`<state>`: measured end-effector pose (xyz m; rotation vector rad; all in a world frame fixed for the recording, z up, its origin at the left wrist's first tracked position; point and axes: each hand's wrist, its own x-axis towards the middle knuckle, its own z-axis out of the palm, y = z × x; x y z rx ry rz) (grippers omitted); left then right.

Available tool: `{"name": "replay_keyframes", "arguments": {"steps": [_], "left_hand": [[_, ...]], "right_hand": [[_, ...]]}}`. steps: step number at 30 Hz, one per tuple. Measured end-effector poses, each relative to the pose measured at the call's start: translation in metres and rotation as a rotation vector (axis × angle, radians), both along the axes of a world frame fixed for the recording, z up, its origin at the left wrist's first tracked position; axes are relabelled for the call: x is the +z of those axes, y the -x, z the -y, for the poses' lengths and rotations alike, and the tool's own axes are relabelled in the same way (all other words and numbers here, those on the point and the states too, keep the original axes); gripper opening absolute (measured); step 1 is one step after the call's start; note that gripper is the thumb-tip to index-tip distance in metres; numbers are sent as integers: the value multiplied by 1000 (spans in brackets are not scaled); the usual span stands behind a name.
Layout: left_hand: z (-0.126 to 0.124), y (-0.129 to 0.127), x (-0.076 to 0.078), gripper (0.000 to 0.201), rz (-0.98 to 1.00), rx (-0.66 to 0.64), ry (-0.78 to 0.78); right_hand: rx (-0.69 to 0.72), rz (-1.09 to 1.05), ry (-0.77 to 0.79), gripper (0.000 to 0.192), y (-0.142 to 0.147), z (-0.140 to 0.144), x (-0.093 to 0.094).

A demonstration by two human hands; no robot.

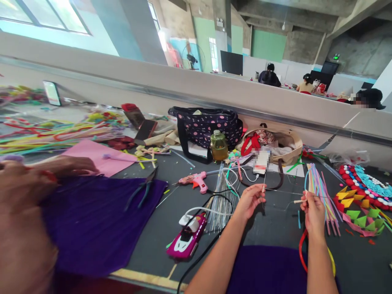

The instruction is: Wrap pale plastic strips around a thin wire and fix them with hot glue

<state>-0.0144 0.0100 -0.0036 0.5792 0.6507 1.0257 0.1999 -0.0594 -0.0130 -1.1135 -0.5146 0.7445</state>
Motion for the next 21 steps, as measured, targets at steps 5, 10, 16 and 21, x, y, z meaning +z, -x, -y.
{"name": "replay_keyframes", "arguments": {"steps": [5, 10, 16, 21], "left_hand": [[0, 1, -1, 25, 4, 0, 12], [0, 2, -3, 28, 20, -23, 29], [-1, 0, -4, 25, -7, 19, 44], [-2, -1, -5, 28, -67, 73, 9]], "right_hand": [[14, -43, -6, 34, 1, 1, 1], [37, -37, -8, 34, 2, 1, 0], [52, -88, -15, 34, 5, 1, 2], [12, -105, -61, 35, 7, 1, 4]]}}
